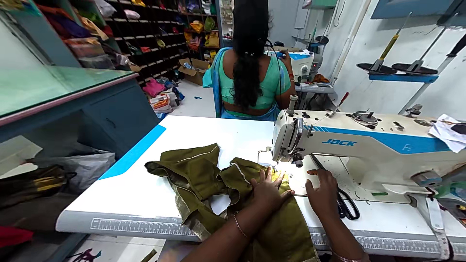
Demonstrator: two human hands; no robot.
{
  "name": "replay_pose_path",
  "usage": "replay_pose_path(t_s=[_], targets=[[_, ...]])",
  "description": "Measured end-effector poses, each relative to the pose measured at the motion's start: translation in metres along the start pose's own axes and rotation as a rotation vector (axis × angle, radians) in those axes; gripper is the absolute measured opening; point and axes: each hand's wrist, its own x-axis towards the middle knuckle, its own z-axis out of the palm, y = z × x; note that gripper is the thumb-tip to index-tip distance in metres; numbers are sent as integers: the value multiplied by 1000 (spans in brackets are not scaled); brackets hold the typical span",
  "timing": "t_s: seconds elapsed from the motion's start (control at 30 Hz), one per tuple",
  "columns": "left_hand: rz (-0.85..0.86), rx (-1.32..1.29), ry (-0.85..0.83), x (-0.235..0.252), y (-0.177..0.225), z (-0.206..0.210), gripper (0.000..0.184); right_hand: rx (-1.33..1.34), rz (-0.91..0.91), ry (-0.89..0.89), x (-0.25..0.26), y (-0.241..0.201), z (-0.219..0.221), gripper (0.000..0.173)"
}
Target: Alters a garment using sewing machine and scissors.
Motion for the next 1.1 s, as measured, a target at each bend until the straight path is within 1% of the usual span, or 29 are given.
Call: replay_pose_path(t_s=[0.1, 0.17, 0.27, 0.33, 0.4, 0.47, 0.63, 0.73, 0.93, 1.1], targets=[[2, -9, -4, -1, -1, 0, 77, -53, -78, 89, -6, 14, -30, 23], [8, -16, 3, 0, -1, 1, 77, -133, -88, 165, -6, 33, -56, 25], [13, -20, -1, 0, -1, 1, 77, -272, -65, 313, -3, 73, -90, 28], [11, -25, -4, 0, -1, 0, 78, -338, -54, 416, 0, 104, -102, 33], [17, -31, -8, -1, -1, 0, 77, -365, -71, 456, 2, 133, -108, 39], [20, -32, -17, -3, -1, -1, 77, -365, -98, 443, 1, 147, -107, 43], [21, -53, -15, -3, -1, -2, 76, -334, -133, 386, -1, 149, -106, 44], [7, -39, -16, -2, -1, -2, 77, -313, -134, 369, -4, 149, -109, 44], [8, -33, -14, -2, -1, -2, 76, -340, -102, 280, -23, 157, -109, 51], [8, -27, -13, -1, -3, -1, 76, -323, -90, 286, -25, 159, -108, 52]])
